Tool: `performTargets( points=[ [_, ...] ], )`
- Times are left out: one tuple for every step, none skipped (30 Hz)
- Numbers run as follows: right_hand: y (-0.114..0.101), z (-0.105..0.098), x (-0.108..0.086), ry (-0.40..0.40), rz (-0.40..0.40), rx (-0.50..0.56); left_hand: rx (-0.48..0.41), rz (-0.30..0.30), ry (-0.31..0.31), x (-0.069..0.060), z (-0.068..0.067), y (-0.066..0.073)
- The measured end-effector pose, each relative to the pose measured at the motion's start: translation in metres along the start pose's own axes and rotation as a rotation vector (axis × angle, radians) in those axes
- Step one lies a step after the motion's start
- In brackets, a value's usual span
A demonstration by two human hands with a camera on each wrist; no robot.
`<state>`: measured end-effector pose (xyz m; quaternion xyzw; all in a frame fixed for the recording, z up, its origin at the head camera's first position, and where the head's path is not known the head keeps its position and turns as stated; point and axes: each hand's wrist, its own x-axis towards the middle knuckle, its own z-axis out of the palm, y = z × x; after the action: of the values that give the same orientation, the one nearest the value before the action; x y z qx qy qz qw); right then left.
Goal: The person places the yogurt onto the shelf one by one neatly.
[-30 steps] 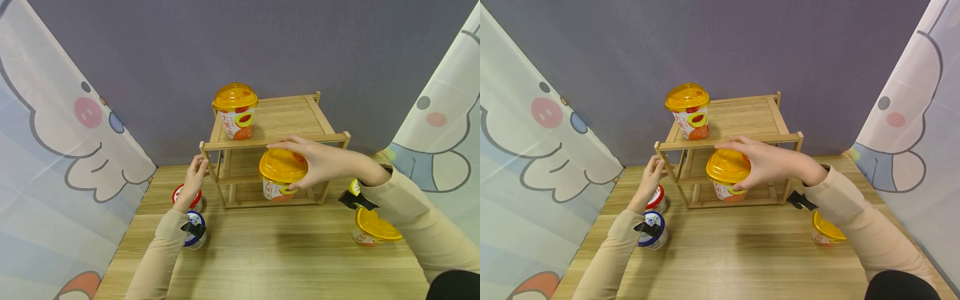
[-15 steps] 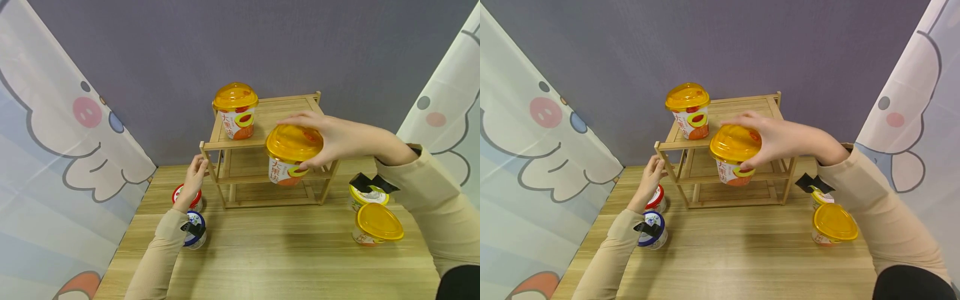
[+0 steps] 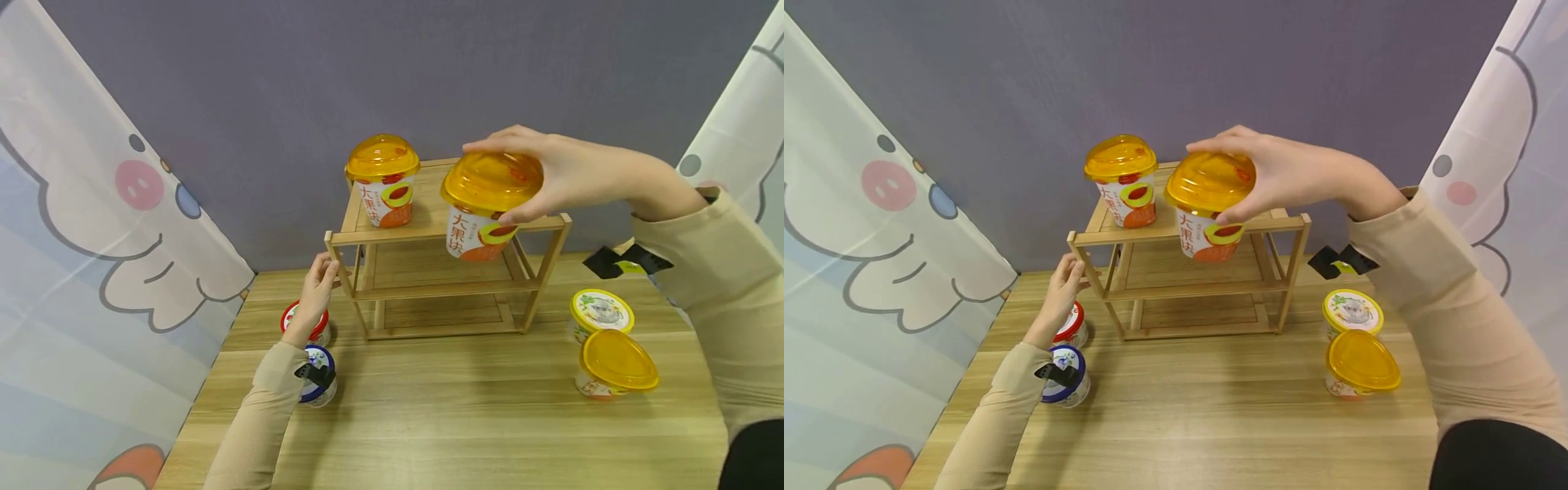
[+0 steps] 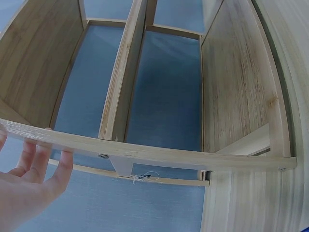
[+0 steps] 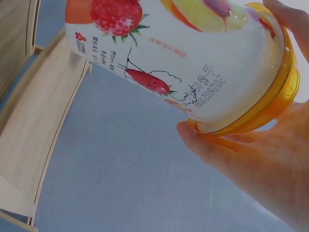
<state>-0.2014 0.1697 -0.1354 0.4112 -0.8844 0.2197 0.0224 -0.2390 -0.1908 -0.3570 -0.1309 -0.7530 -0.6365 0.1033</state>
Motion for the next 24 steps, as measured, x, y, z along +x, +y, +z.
performTargets(
  points=[
    [0.001, -0.002, 0.001, 0.001, 0.008, -0.008, 0.001, 0.002, -0.001, 0.0, 0.0, -0.001],
    [0.003, -0.005, 0.002, -0.001, 0.014, -0.015, 0.003, 0.004, -0.002, 0.0, -0.001, -0.001],
    [0.004, -0.007, 0.003, -0.002, 0.022, -0.019, 0.005, 0.006, -0.003, 0.0, -0.001, -0.001],
    [0.006, -0.009, 0.004, -0.002, 0.03, -0.025, 0.006, 0.007, -0.004, 0.0, -0.001, -0.001],
    [0.008, -0.011, 0.005, -0.002, 0.039, -0.031, 0.005, 0.009, -0.004, 0.0, -0.001, -0.001],
    [0.01, -0.013, 0.006, -0.001, 0.048, -0.035, 0.005, 0.01, -0.005, 0.0, -0.001, -0.001],
    [0.012, -0.015, 0.008, -0.001, 0.058, -0.04, 0.007, 0.008, -0.005, 0.0, -0.001, -0.001],
    [0.013, -0.017, 0.009, -0.002, 0.07, -0.043, 0.009, 0.008, -0.006, 0.0, -0.001, 0.0],
    [0.015, -0.019, 0.011, 0.001, 0.082, -0.05, 0.009, 0.007, -0.004, 0.0, -0.001, 0.0],
    [0.016, -0.021, 0.013, 0.001, 0.092, -0.056, 0.009, 0.008, -0.005, 0.0, -0.001, 0.0],
    [0.018, -0.023, 0.014, 0.0, 0.103, -0.062, 0.005, -0.001, -0.006, -0.001, 0.0, 0.004],
    [0.019, -0.025, 0.016, -0.003, 0.111, -0.062, 0.007, -0.002, -0.005, -0.002, 0.0, 0.004],
    [0.021, -0.026, 0.018, -0.007, 0.121, -0.063, 0.01, -0.005, -0.004, -0.002, 0.0, 0.004],
    [0.022, -0.028, 0.019, -0.012, 0.131, -0.065, 0.009, -0.005, -0.005, -0.002, 0.0, 0.004],
    [0.024, -0.029, 0.021, -0.016, 0.139, -0.065, 0.009, -0.009, -0.005, -0.001, 0.0, 0.004],
    [0.025, -0.031, 0.022, -0.023, 0.149, -0.063, 0.009, -0.012, -0.007, -0.001, 0.0, 0.004],
    [0.027, -0.032, 0.024, -0.03, 0.159, -0.064, 0.009, -0.017, -0.008, -0.001, 0.0, 0.003],
    [0.028, -0.033, 0.026, -0.038, 0.168, -0.068, 0.01, -0.011, -0.008, 0.0, -0.001, 0.0],
    [0.03, -0.034, 0.027, -0.046, 0.179, -0.07, 0.01, -0.014, -0.009, 0.0, -0.001, 0.0],
    [0.031, -0.035, 0.029, -0.054, 0.19, -0.074, 0.009, -0.015, -0.009, 0.0, -0.001, 0.0],
    [0.033, -0.036, 0.031, -0.061, 0.202, -0.072, 0.008, -0.014, -0.008, 0.001, -0.002, -0.001],
    [0.034, -0.037, 0.033, -0.07, 0.213, -0.071, 0.007, -0.012, -0.007, 0.0, -0.001, 0.0],
    [0.036, -0.037, 0.035, -0.079, 0.222, -0.069, 0.008, -0.009, -0.005, 0.001, -0.001, 0.0],
    [0.037, -0.038, 0.036, -0.088, 0.231, -0.063, 0.007, -0.006, -0.004, 0.0, -0.001, 0.0]
  ],
)
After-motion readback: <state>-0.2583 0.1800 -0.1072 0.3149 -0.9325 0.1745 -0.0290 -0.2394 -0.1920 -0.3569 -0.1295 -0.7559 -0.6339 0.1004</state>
